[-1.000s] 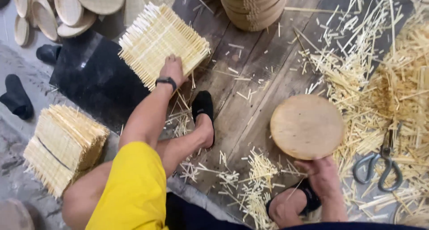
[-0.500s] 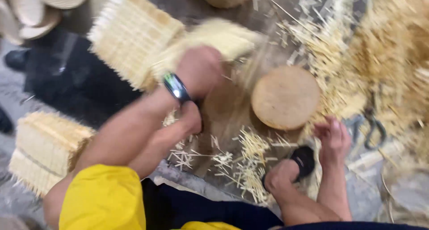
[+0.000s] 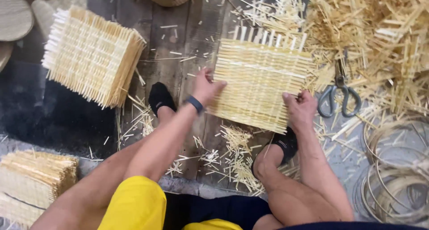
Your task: The recorder uses a wooden mold and shears to trim and shape woven bamboo bases for furniture or baskets.
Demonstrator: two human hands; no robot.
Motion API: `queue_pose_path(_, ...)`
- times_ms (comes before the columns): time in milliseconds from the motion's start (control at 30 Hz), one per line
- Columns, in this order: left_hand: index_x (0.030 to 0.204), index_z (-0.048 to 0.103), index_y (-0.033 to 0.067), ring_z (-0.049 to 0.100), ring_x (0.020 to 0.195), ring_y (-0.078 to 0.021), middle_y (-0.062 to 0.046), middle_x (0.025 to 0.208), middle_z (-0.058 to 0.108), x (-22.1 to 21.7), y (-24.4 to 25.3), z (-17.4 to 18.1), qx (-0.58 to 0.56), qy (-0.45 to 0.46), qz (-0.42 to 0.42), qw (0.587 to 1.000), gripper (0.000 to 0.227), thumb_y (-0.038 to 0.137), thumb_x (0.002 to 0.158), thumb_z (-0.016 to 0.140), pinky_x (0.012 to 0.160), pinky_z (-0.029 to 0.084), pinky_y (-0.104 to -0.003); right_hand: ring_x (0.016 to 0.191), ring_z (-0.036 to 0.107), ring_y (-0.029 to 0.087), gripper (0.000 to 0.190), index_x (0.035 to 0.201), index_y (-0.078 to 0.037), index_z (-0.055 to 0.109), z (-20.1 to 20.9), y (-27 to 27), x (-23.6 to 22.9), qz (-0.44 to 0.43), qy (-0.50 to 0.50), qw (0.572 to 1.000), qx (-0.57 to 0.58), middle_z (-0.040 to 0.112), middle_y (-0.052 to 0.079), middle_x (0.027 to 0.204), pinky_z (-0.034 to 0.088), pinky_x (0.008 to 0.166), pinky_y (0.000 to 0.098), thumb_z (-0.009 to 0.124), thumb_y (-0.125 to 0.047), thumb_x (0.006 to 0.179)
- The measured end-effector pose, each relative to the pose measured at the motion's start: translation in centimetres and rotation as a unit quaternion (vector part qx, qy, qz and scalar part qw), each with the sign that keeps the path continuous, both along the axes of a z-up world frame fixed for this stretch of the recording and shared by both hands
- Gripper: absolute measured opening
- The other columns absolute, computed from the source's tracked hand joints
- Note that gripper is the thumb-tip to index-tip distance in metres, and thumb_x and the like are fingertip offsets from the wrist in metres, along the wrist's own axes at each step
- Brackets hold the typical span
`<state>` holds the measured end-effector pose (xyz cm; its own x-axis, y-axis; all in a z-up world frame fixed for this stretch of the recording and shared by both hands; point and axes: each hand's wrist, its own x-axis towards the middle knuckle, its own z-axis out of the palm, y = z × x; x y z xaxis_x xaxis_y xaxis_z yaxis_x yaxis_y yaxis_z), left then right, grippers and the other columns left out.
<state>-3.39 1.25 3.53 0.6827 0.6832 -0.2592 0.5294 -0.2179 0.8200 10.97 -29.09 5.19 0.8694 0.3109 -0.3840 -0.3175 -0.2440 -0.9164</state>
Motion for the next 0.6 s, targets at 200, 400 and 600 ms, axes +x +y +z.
queue_pose_path(200,0.105,0.076,0.0010,0.067,0.076,-0.0126,-0.006,0.092,0.076,-0.3,2.0,1.6,-0.217,0.127,-0.015,0.968,0.028,0.016,0.082,0.085,0.068,0.055,-0.030,0.073,0.066,0.012,0.021,0.101,0.002,0.072,2.4,0.1,-0.3,0.074,-0.071,0.971,-0.218,0.074,0.007,0.083,0.052,0.067,0.0271,0.084,-0.013,0.093)
queue_pose_path(400,0.117,0.073,0.0002,0.069,0.088,-0.0113,-0.003,0.102,0.076,-1.5,3.3,0.1,-0.249,0.060,-0.029,0.966,0.042,0.018,0.081,0.086,0.078,0.055,-0.027,0.088,0.069,0.016,0.039,0.126,-0.004,0.064,-1.0,-11.3,2.9,-0.160,-0.182,0.950,-0.196,0.073,0.007,0.099,0.056,0.080,0.0312,0.081,-0.012,0.092)
queue_pose_path(600,0.146,0.049,0.0053,0.067,0.094,-0.0129,-0.008,0.120,0.069,-0.1,2.6,6.8,-0.225,0.105,0.030,0.968,0.078,0.019,0.080,0.087,0.074,0.055,-0.028,0.117,0.048,0.047,0.048,0.099,-0.007,0.074,0.3,-27.5,2.2,0.029,-0.160,0.765,-0.623,0.061,0.024,0.111,0.033,0.103,0.0599,0.090,-0.037,0.065)
